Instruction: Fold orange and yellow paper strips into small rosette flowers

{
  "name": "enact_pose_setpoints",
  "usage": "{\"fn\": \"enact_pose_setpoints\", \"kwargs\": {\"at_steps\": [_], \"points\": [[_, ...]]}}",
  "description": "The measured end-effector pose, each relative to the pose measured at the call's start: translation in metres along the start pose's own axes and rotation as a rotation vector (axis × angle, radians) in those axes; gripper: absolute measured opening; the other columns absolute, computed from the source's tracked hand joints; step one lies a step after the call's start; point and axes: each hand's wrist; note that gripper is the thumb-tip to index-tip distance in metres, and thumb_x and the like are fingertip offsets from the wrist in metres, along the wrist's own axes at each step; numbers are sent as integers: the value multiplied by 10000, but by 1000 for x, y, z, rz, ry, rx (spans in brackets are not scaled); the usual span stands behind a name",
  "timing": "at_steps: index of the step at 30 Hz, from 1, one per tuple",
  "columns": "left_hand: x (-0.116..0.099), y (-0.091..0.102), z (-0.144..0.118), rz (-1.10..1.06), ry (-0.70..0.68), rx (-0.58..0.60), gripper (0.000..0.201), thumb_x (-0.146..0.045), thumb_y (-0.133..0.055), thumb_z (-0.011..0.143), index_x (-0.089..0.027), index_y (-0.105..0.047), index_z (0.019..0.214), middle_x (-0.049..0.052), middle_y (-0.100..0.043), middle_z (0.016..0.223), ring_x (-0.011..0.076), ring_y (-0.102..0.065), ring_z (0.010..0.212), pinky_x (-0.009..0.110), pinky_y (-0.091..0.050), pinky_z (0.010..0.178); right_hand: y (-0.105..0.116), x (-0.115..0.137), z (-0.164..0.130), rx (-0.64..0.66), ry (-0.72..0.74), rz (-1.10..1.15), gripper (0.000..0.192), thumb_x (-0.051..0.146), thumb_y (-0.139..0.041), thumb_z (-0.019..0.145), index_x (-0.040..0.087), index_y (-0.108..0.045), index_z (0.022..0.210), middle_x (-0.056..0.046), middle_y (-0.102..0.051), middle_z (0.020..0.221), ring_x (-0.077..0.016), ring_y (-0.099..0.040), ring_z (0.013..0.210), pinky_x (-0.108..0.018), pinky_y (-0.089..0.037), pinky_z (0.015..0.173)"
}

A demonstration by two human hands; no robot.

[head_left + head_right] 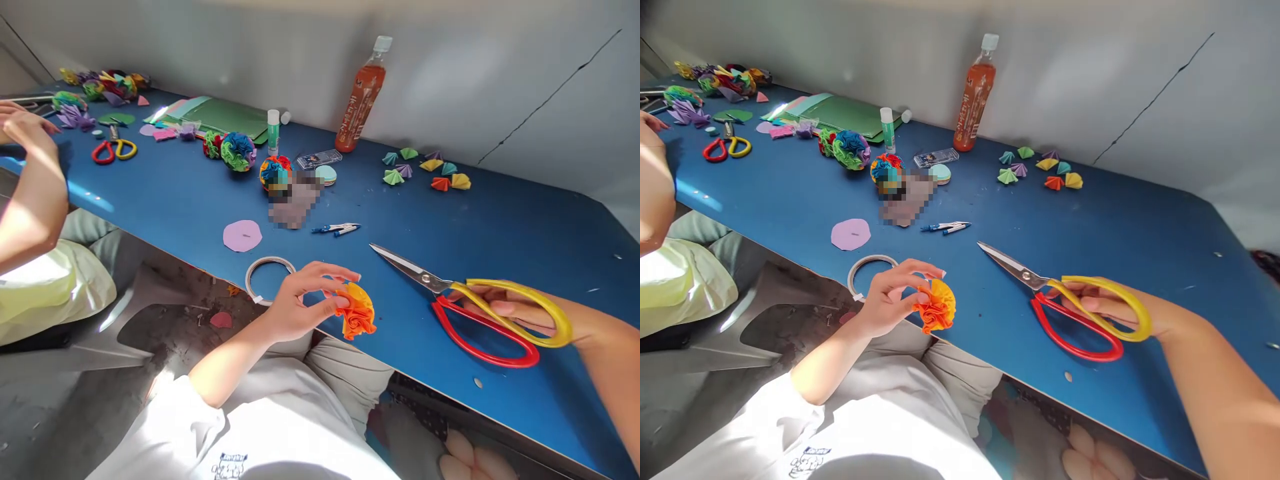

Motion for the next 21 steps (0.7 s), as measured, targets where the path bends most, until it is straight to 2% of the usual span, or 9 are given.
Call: {"fn": "enact_pose_setpoints", "kwargs": {"at_steps": [3, 5, 7, 10, 12, 14, 15, 19, 21], "points": [[2, -4, 1, -16, 25, 15, 81, -284, -682, 833, -227, -738, 844, 82, -722, 1068, 186, -640, 986, 326, -527, 822, 9, -2, 18, 241, -264, 46, 269, 52, -447, 855, -36, -702, 838, 1, -549, 438, -10, -458, 359, -207, -288, 425], [2, -6, 2, 20, 29, 19, 95, -297, -676, 838, -224, -738, 838, 82, -720, 1078, 189, -639, 1003, 346, -518, 876, 11, -4, 28, 215, -285, 50, 299, 84, -432, 867, -35, -707, 867, -6, -543, 434, -7, -458, 371, -233, -304, 439], [2, -8, 2, 68, 17, 33, 102, -302, -670, 841, -225, -736, 838, 78, -719, 1088, 190, -637, 1028, 362, -502, 922, 9, -2, 33, 148, -254, 36, 297, 105, -443, 859, -27, -708, 884, -28, -612, 519, -13, -528, 446, -272, -378, 522], [0, -7, 1, 150, -5, 67, 100, -296, -660, 846, -227, -732, 851, 69, -721, 1096, 192, -633, 1062, 376, -479, 957, 2, 5, 36, 98, -109, -128, 316, 220, -517, 813, -3, -703, 936, -32, -699, 716, -12, -585, 586, -298, -408, 658], [-4, -3, -1, 191, 3, 93, 98, -285, -656, 847, -221, -729, 854, 68, -721, 1098, 192, -632, 1070, 377, -473, 962, -4, 11, 37, 63, 71, -456, 369, 314, -541, 804, 43, -712, 987, -37, -729, 840, -30, -606, 654, -291, -399, 687], [-8, 6, -3, 230, 41, 135, 100, -270, -647, 851, -212, -728, 854, 66, -721, 1098, 183, -637, 1042, 368, -474, 957, -10, 16, 38, 26, 210, -782, 315, 327, -580, 832, 116, -735, 1006, -63, -746, 902, -87, -631, 665, -277, -415, 661], [-10, 12, -2, 257, 66, 165, 103, -261, -641, 855, -206, -728, 852, 66, -720, 1098, 178, -639, 1025, 362, -474, 955, -12, 18, 39, 10, 237, -872, 270, 313, -605, 842, 147, -743, 1004, -84, -751, 918, -127, -638, 658, -280, -429, 633], [-16, 39, 7, 374, 139, 288, 107, -238, -639, 850, -181, -728, 864, 78, -717, 1111, 183, -634, 1030, 339, -483, 937, -28, 29, 30, -68, 303, -1069, 318, 372, -611, 854, 172, -710, 1080, -159, -745, 931, -280, -644, 659, -361, -445, 532], [-19, 50, 13, 388, 147, 256, 112, -250, -640, 850, -188, -729, 876, 79, -718, 1106, 188, -633, 1047, 334, -493, 920, -44, 35, 13, -133, 454, -1081, 318, 368, -578, 860, 184, -692, 1093, -139, -746, 944, -311, -669, 708, -380, -455, 521]]}}
Point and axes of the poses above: each hand's wrist, its own z-axis towards the middle knuckle, its own y-axis out of the back of the hand, x = y × z
